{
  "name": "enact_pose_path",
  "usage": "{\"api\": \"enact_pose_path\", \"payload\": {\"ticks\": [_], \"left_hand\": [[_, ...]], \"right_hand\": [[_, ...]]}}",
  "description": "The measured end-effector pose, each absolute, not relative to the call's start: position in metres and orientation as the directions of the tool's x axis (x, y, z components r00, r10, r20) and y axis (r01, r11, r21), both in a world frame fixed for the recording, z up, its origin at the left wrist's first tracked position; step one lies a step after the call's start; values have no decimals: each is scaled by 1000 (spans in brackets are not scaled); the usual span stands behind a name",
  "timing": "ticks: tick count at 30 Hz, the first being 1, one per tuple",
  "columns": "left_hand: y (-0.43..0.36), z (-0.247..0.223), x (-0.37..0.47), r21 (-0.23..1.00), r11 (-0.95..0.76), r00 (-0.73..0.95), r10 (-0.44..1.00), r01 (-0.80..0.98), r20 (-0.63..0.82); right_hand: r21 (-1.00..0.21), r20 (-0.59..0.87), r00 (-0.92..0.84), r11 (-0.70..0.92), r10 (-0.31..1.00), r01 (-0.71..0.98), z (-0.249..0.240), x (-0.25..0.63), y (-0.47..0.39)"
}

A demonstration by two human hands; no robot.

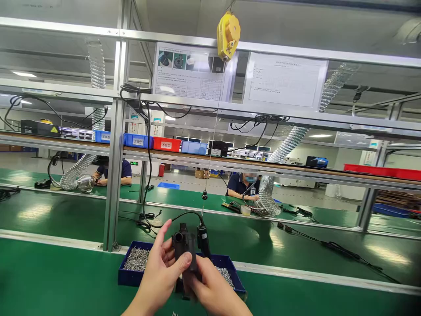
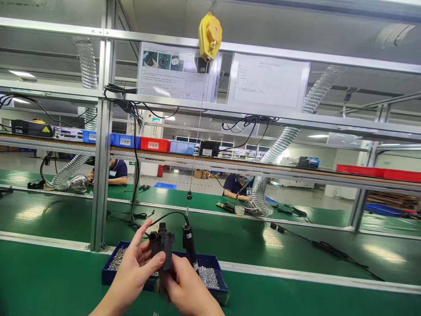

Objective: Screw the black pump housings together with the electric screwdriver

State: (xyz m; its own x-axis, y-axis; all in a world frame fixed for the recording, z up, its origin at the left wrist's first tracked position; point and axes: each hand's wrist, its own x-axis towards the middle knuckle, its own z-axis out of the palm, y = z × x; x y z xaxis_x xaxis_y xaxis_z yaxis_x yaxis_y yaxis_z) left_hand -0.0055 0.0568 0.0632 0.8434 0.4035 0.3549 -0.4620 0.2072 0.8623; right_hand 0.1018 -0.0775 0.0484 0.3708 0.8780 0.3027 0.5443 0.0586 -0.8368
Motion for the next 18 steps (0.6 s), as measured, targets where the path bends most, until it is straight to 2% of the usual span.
{"api": "enact_pose_path", "payload": {"ticks": [3, 7, 14, 18], "left_hand": [[56, 61, -4, 855, 227, 839, 421, -465, 345], [51, 62, -4, 861, 207, 811, 490, -464, 320], [43, 64, -7, 918, -107, 693, 624, -382, 361], [46, 60, -6, 903, -293, 653, 624, -314, 429]], "right_hand": [[-849, 304, 375, 70, 876, 524, 48, 101, -76], [-929, 234, 358, 100, 904, 355, 36, 102, -70], [-987, 150, 385, 115, 910, 113, 22, 98, -57], [-987, 160, 350, 156, 923, 38, 21, 95, -51]]}}
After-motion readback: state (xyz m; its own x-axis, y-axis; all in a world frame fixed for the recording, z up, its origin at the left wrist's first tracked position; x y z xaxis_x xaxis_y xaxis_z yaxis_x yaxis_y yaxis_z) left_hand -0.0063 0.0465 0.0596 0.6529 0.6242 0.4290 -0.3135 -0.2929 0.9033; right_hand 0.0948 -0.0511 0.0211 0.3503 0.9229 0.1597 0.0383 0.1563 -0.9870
